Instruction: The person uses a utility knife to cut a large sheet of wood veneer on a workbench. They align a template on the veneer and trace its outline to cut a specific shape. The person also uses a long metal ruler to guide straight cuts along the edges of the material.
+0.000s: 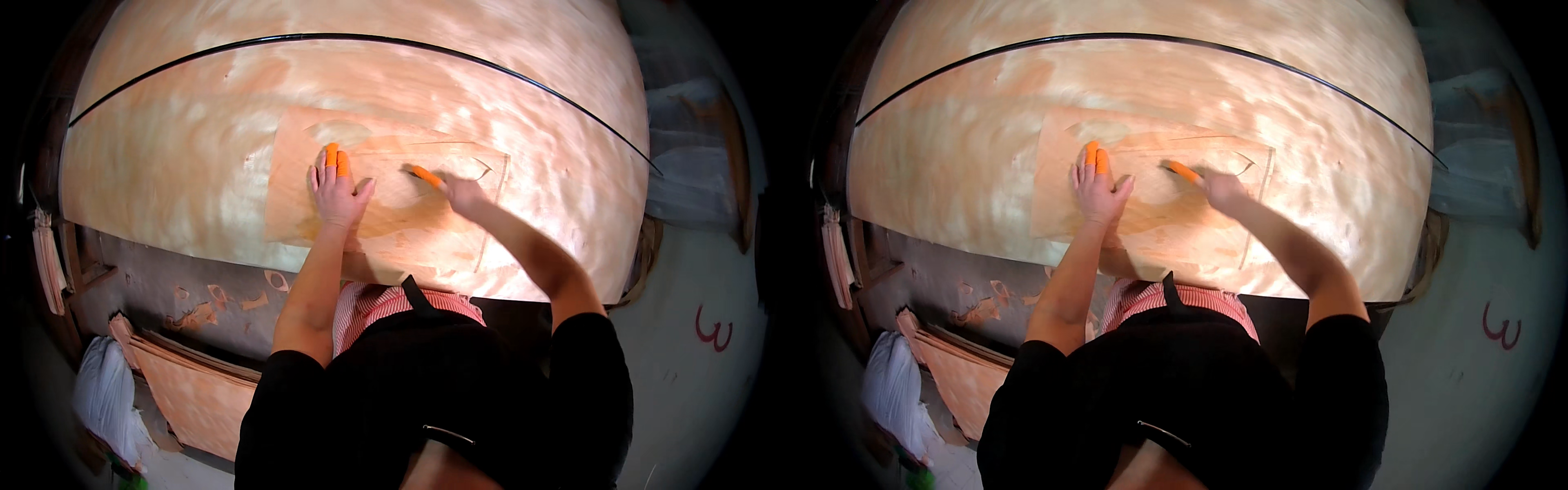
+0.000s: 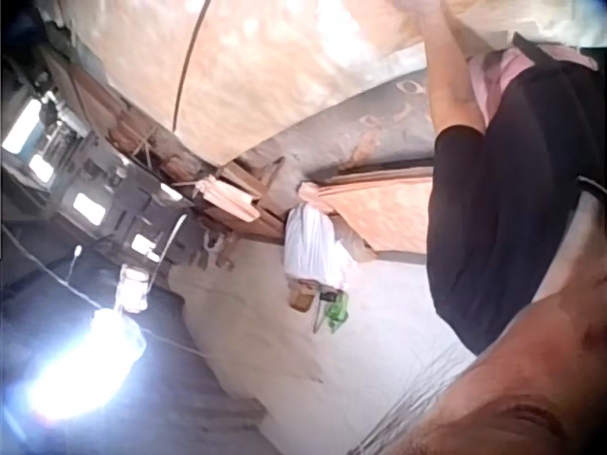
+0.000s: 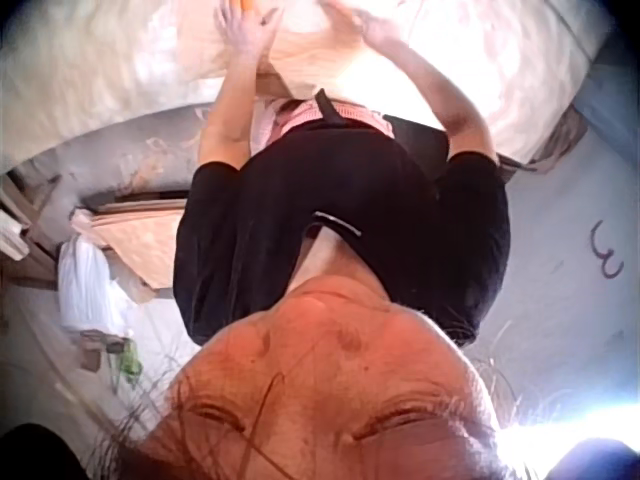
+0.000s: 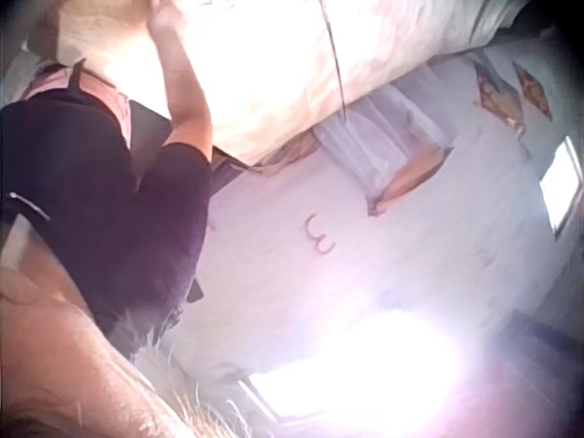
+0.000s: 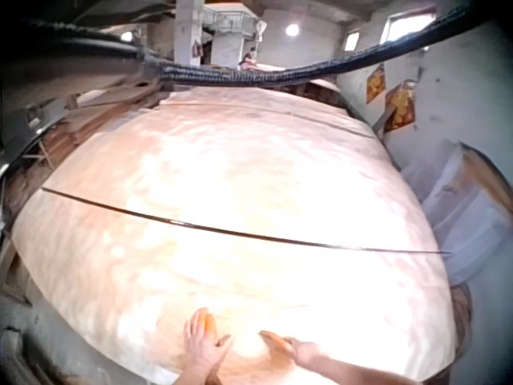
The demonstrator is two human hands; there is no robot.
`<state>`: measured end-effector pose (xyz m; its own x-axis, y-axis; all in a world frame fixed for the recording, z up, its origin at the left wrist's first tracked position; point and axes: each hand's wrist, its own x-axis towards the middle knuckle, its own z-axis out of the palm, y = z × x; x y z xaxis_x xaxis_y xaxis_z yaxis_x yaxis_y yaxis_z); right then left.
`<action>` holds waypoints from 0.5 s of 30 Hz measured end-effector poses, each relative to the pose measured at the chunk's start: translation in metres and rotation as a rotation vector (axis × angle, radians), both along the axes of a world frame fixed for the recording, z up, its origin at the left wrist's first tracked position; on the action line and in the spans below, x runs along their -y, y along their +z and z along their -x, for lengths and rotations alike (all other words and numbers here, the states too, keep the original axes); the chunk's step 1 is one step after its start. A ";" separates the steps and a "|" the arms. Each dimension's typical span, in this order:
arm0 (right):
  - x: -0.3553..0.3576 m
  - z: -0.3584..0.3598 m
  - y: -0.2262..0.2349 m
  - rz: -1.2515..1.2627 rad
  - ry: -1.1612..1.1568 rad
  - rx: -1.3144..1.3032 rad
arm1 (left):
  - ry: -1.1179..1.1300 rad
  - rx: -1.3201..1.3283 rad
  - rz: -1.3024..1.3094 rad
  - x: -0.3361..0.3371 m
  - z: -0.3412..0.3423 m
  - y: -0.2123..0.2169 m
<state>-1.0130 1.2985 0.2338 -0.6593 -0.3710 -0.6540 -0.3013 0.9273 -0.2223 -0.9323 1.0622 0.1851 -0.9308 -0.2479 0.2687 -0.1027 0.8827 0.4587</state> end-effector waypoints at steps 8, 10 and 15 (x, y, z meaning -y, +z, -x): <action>-0.048 -0.108 -0.025 0.116 -0.252 -0.171 | -0.015 -0.041 0.075 -0.005 0.001 0.011; -0.064 -0.099 -0.027 0.154 -0.384 -0.272 | -0.024 -0.026 0.089 -0.005 0.001 0.005; -0.115 -0.037 -0.013 0.441 -0.775 -0.601 | -0.008 0.025 0.123 -0.006 0.000 0.002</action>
